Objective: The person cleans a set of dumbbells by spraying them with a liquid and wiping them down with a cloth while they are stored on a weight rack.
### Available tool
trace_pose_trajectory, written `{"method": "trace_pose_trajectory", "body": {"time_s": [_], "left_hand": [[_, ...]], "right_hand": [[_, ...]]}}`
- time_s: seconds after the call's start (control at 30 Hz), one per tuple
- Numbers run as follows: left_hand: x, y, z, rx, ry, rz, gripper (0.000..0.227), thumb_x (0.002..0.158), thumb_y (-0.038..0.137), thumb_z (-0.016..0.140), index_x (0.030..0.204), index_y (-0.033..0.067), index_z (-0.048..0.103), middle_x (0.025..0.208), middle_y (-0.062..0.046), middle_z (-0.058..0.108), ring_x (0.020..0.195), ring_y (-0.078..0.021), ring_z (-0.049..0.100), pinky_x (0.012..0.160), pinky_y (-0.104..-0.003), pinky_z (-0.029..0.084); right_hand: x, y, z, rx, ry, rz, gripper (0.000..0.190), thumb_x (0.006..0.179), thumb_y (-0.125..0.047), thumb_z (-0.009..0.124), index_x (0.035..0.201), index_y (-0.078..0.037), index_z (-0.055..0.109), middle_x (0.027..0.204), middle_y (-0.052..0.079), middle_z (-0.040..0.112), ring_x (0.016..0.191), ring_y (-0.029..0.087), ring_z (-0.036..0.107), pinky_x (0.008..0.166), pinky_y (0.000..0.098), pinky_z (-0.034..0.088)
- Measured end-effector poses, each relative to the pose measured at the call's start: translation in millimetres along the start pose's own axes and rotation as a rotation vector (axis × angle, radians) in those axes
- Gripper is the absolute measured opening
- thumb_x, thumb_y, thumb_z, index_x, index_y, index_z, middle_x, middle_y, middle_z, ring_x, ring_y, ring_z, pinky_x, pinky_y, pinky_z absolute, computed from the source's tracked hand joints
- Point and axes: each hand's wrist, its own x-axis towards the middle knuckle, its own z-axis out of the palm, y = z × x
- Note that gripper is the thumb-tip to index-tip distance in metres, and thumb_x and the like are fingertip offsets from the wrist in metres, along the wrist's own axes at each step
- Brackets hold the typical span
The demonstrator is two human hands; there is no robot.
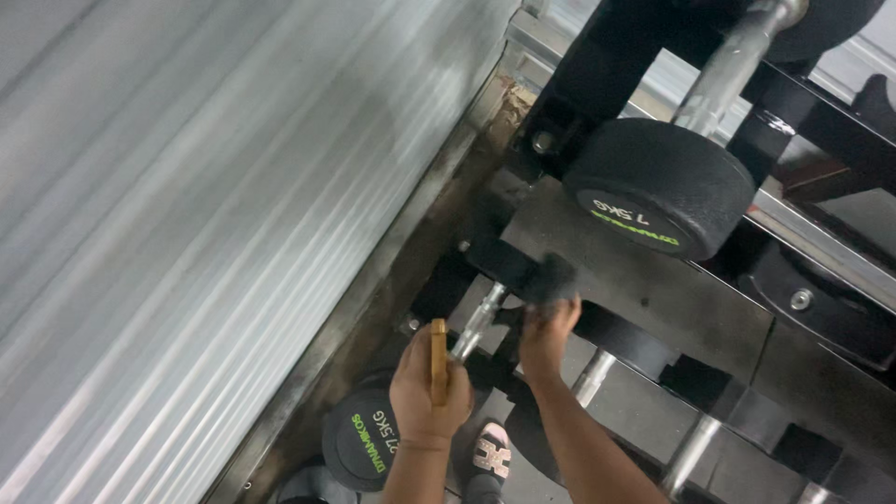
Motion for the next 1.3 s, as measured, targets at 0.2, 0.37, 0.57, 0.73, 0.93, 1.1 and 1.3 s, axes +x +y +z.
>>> {"method": "trace_pose_trajectory", "body": {"time_s": [0.2, 0.37, 0.57, 0.73, 0.93, 1.1, 1.3], "left_hand": [[-7, -1, -4, -0.037, -0.049, 0.028, 0.045, 0.078, 0.008, 0.059, 0.122, 0.0049, 0.065, 0.115, -0.019, 0.072, 0.099, -0.0386, 0.072, 0.084, -0.042, 0.061], [-2, -1, -6, -0.011, -0.062, 0.011, 0.046, 0.076, 0.007, 0.058, 0.121, 0.0057, 0.065, 0.117, -0.019, 0.072, 0.100, -0.0375, 0.073, 0.084, -0.041, 0.062], [-1, 4, -5, -0.049, -0.083, 0.051, 0.043, 0.078, 0.005, 0.058, 0.121, 0.0047, 0.063, 0.120, -0.019, 0.072, 0.100, -0.0361, 0.073, 0.084, -0.039, 0.062], [0, 6, -4, -0.032, -0.080, 0.000, 0.045, 0.073, 0.003, 0.060, 0.117, 0.0043, 0.067, 0.118, -0.017, 0.073, 0.101, -0.0358, 0.072, 0.086, -0.040, 0.060], [-1, 3, -1, 0.000, -0.028, 0.043, 0.045, 0.072, 0.005, 0.062, 0.118, 0.0045, 0.065, 0.119, -0.016, 0.073, 0.106, -0.0357, 0.072, 0.089, -0.039, 0.059], [-2, 10, -8, -0.076, -0.013, -0.021, 0.047, 0.074, 0.005, 0.064, 0.121, 0.0033, 0.065, 0.119, -0.018, 0.072, 0.104, -0.0378, 0.072, 0.087, -0.040, 0.060], [-9, 6, -13, -0.122, 0.012, -0.100, 0.044, 0.076, 0.005, 0.061, 0.119, 0.0052, 0.068, 0.116, -0.018, 0.073, 0.097, -0.0363, 0.074, 0.081, -0.039, 0.062]], "right_hand": [[36, 30, 7, 0.903, 0.205, 0.881, 0.060, 0.094, -0.037, 0.056, 0.149, -0.023, 0.037, 0.145, 0.016, 0.047, 0.126, 0.035, 0.054, 0.105, 0.0537, 0.049], [65, 16, -6, 0.694, 0.068, 0.846, 0.055, 0.095, -0.030, 0.058, 0.147, -0.016, 0.046, 0.137, 0.022, 0.056, 0.111, 0.034, 0.066, 0.097, 0.0536, 0.055], [30, -77, 3, -0.409, -0.156, -0.085, 0.049, 0.078, -0.018, 0.069, 0.125, -0.011, 0.061, 0.138, 0.026, 0.046, 0.126, 0.045, 0.049, 0.101, 0.0569, 0.047], [80, -131, 51, -0.843, -0.515, -0.299, 0.028, 0.098, -0.021, 0.061, 0.123, -0.025, 0.072, 0.149, 0.017, 0.047, 0.131, 0.045, 0.046, 0.109, 0.0670, 0.037], [117, -149, 98, -1.238, -1.044, -0.406, 0.037, 0.096, -0.028, 0.066, 0.130, -0.014, 0.070, 0.145, 0.019, 0.054, 0.133, 0.045, 0.050, 0.106, 0.0603, 0.045], [83, -149, 78, -1.363, -0.987, -0.834, 0.041, 0.093, -0.026, 0.067, 0.130, -0.010, 0.069, 0.149, 0.021, 0.048, 0.138, 0.043, 0.042, 0.113, 0.0603, 0.032], [58, -125, 14, -1.186, -0.795, -0.653, 0.054, 0.087, -0.024, 0.070, 0.139, -0.021, 0.056, 0.158, 0.015, 0.033, 0.145, 0.045, 0.029, 0.113, 0.0649, 0.026]]}}
